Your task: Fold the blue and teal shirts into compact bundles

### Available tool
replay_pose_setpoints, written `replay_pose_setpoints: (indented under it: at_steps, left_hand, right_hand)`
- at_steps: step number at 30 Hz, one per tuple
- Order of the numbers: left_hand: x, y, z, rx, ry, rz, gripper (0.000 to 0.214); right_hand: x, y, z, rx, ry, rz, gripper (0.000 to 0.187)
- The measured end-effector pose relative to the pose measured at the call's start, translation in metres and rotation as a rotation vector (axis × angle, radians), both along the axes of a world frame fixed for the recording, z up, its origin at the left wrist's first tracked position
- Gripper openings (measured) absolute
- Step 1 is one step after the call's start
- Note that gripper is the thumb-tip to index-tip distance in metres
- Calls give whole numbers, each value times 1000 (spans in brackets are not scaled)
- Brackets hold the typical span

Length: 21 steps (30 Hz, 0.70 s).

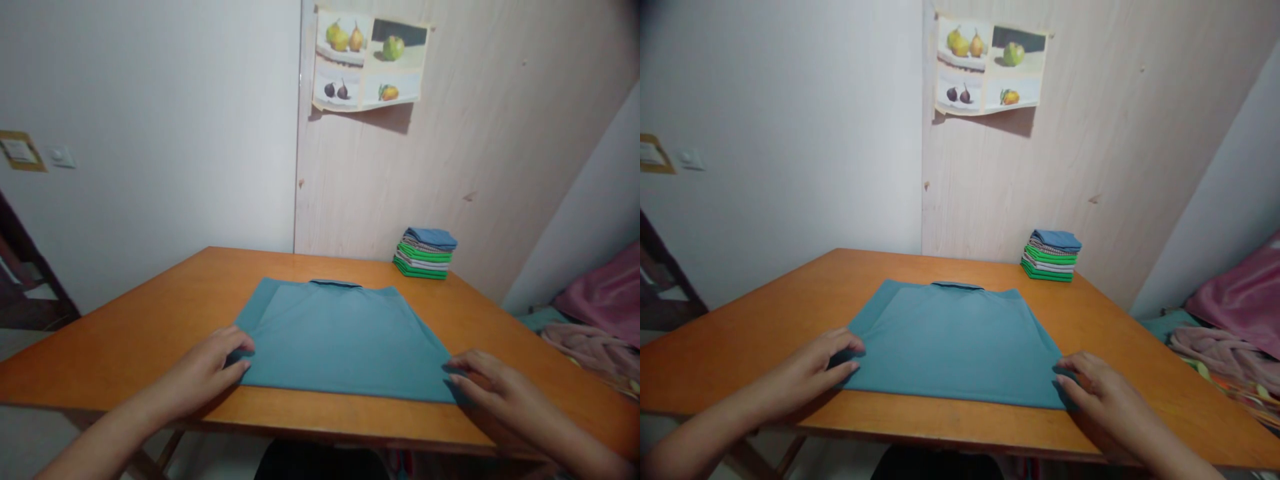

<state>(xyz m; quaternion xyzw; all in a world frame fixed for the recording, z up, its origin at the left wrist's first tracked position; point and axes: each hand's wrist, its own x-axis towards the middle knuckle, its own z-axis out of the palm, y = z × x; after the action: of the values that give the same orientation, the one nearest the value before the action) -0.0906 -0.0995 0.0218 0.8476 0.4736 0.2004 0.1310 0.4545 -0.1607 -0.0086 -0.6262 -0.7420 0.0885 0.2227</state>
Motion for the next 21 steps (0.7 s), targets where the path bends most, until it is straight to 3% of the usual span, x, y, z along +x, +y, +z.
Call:
replay_pose_setpoints:
  at_steps: [6,12,16,21]
  left_hand:
    - [-11,-13,-5,-24,75,-49,27]
    - [-6,-16,-11,10,102,-53,31]
    - [-1,-17,-10,36,97,-29,15]
    - [-13,-23,-7,27,31,14,18]
  right_hand:
    - [-3,-18,-1,-102,-98,108,38]
    - [-3,-20,-13,-21,-182,101,31]
    - [-14,-17,-9,15,-220,90,26]
    - [-14,-19,1,14,-97,82,24]
